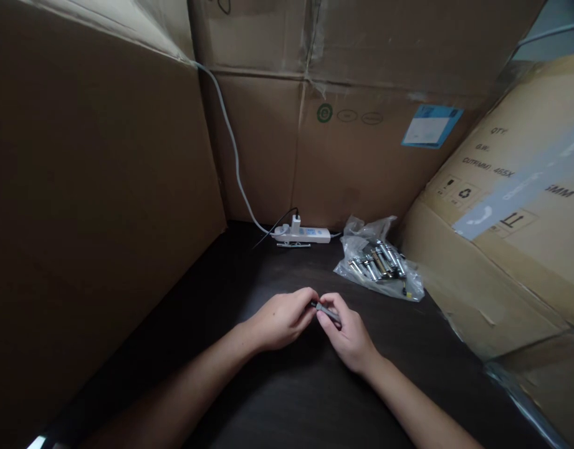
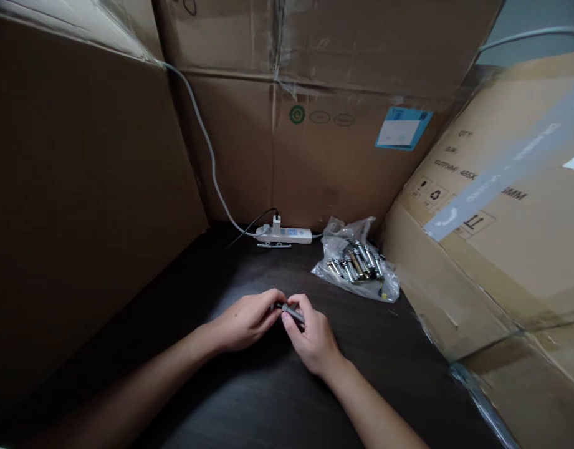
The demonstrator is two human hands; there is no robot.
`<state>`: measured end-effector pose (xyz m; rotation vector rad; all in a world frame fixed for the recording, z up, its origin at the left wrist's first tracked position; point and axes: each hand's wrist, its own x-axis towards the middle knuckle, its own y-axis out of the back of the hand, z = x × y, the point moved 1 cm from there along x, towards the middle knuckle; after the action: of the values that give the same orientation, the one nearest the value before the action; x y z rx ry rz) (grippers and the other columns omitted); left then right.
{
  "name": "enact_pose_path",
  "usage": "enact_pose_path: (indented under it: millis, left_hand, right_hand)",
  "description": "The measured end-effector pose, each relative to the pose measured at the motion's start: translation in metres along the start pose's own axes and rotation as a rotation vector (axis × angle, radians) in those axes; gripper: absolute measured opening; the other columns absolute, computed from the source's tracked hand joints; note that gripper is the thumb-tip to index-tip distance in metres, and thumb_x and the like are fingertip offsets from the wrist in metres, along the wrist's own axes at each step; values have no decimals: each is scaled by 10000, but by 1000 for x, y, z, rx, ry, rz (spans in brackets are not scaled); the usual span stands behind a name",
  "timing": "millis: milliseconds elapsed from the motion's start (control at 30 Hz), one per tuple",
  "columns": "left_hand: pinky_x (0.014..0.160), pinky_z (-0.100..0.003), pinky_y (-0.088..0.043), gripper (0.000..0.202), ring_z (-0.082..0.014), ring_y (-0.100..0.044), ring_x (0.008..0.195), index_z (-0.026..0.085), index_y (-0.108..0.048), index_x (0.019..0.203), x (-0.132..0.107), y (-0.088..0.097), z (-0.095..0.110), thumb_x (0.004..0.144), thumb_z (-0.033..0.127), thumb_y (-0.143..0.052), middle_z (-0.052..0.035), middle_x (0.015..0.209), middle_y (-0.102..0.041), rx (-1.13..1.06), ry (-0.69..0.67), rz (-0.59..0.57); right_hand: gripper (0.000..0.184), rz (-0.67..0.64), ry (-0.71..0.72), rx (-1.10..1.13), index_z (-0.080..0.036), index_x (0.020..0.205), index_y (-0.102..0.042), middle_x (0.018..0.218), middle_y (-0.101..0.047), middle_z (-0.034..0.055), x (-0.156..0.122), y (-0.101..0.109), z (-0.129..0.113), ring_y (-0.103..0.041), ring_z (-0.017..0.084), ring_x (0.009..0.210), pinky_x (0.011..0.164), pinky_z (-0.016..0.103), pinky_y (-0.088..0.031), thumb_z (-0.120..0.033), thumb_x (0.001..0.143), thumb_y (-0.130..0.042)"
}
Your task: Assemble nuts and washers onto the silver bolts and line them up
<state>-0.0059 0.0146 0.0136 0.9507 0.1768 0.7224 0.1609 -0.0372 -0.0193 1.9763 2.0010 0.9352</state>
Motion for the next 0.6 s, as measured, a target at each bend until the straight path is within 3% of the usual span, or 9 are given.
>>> enact_pose_path:
  millis: [200, 400, 500, 600]
  left_hand:
    - [643, -226, -379, 247, -122, -498, 695, 194, -488, 905, 0, -6, -1, 945, 353, -304, -1, 797, -557, -149, 38, 16]
    - [540, -205, -316, 437, -88, -338, 572, 163, -392, 662, 4, -12, -5, 941, 457, -231, 35, 619, -378, -531, 110, -86]
    - [572, -206, -332, 404, -90, -361, 602, 158, -429, 708, 4, -9, -4, 936, 450, -267, 34, 647, -407, -579, 133, -43]
    - [644, -210, -362, 227, -99, -420, 692, 169, -473, 887, 3, -6, 0, 920, 369, -370, 26, 756, -471, -577, 86, 9]
  right_hand:
    - [116, 9, 86, -116, -208, 954, -523, 743, -606, -7, -1, 1, -3, -568, 118, 611, 567, 207, -429, -280, 874, -478]
    - [148, -7, 223, -169, -201, 993, -523, 797, -642, 12, -1, 3, -7, -612, 136, 678, 604, 219, -448, -228, 850, -499]
    - [147, 12, 236, -189, -204, 986, -523, 803, -648, 14, -2, 4, -7, -621, 141, 684, 606, 222, -456, -227, 842, -505]
    - [145, 39, 221, -198, -213, 981, -522, 787, -648, 9, -2, 4, -6, -618, 140, 649, 604, 228, -464, -236, 838, -504]
